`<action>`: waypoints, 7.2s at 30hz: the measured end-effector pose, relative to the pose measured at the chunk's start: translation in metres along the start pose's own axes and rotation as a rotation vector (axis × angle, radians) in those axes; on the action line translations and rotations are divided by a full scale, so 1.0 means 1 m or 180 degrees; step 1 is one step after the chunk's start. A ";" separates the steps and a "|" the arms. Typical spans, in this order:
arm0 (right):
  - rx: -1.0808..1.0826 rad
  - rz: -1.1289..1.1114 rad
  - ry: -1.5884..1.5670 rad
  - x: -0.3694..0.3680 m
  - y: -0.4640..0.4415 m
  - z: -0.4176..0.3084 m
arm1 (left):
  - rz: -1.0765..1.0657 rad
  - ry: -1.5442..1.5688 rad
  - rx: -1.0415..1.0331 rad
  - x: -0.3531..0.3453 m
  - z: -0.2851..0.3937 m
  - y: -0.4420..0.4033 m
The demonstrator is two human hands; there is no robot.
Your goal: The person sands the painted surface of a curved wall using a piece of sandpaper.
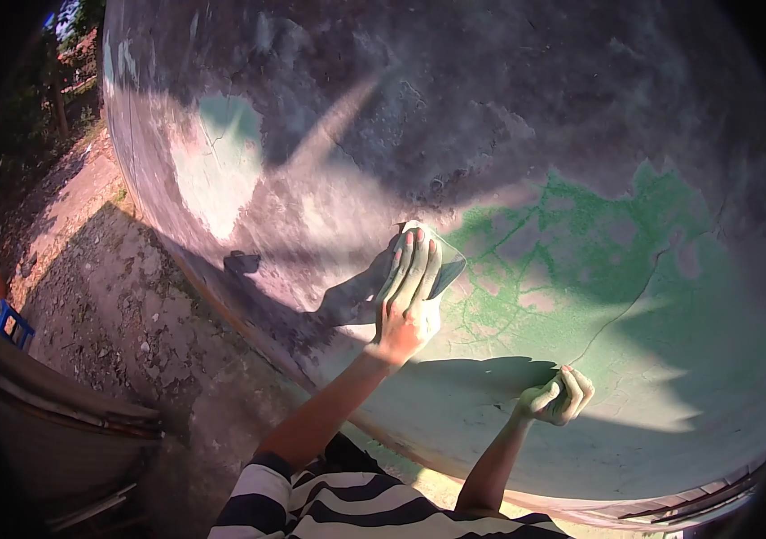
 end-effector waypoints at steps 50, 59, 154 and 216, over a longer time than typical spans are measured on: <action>0.0158 -0.0122 0.0468 0.113 -0.035 0.074 | 0.0952 -0.0118 0.0568 -0.076 0.109 0.058; 0.0112 -0.0298 0.0139 0.106 -0.040 0.067 | 0.0466 -0.0101 0.0398 -0.144 0.178 0.125; -0.0640 0.0355 -0.0236 0.096 -0.031 0.035 | 0.0913 -0.0005 0.0045 -0.076 0.128 0.043; 0.0431 0.0144 0.0147 0.024 -0.004 0.005 | 0.0727 0.1495 0.3509 -0.042 -0.077 0.037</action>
Point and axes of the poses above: each hand's wrist, its own y-axis away from the middle knuckle, its own x-axis out of the back of the hand, z = x × y, the point moved 9 cm from there along -y, towards the middle knuckle, and after that the axes turned 2 degrees about -y, right-handed, at the moved point
